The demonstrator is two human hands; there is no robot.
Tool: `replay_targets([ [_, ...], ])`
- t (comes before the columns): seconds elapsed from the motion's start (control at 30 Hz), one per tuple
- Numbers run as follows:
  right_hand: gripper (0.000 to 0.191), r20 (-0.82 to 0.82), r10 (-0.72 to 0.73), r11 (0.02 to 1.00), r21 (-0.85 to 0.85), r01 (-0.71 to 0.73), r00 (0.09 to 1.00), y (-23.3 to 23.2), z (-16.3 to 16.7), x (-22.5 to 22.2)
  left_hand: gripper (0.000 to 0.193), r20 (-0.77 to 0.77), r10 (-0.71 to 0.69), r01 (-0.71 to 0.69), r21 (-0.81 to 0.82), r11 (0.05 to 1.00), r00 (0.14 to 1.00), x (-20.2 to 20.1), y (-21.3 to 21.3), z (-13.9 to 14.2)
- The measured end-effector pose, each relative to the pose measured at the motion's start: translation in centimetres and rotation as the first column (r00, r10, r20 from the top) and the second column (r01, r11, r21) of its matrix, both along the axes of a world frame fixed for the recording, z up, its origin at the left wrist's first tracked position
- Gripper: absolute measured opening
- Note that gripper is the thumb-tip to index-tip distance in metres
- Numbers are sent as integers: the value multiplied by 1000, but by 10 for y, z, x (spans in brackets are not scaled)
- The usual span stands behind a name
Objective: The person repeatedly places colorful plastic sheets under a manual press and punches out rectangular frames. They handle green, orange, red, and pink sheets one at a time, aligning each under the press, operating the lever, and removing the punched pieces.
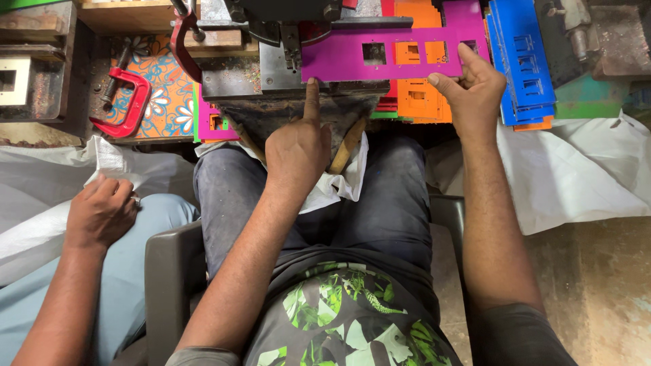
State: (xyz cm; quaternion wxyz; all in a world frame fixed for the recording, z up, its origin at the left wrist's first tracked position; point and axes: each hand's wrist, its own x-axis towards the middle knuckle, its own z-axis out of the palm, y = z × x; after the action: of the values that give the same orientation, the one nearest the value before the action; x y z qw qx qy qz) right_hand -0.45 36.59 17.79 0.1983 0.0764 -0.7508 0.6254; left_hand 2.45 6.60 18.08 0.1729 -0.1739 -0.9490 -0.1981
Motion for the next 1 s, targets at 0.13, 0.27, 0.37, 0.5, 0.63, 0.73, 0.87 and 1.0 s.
replay_targets([
  [0.13, 52, -4, -22, 1000, -5, 22, 1000, 0, -4, -3, 85, 5, -1, 0, 14, 1000, 1000, -2, -3, -1],
  [0.27, 58, 0, -57, 998, -22, 57, 998, -14, -13, -7, 83, 16, 45, -46, 20, 999, 999, -3, -13, -1],
  [0.37, 60, 39, -109, 994, 22, 108, 993, -32, -16, -9, 80, 87, 83, -79, -45, 996, 993, -8, -29, -3],
  [0.5, 62, 15, -123, 989, 82, 122, 992, -59, -12, -14, 74, 63, 143, -139, -73, 988, 988, -12, -58, -4],
  [0.63, 50, 20, -35, 999, 21, 35, 999, -77, -7, -14, 67, 49, 168, -163, -88, 983, 985, -12, -72, 7],
  [0.73, 52, -13, -29, 999, -15, 29, 999, -81, -4, -14, 62, 31, 165, -162, -72, 984, 986, -11, -72, 11],
  [0.87, 47, -46, -12, 1000, -3, 12, 999, -81, -1, -13, 59, 16, 158, -157, -53, 986, 987, -17, -79, 2],
  [1.0, 51, 9, -54, 996, 69, 53, 998, -78, -3, -11, 45, 97, 130, -126, -43, 991, 987, -5, -67, 20],
])
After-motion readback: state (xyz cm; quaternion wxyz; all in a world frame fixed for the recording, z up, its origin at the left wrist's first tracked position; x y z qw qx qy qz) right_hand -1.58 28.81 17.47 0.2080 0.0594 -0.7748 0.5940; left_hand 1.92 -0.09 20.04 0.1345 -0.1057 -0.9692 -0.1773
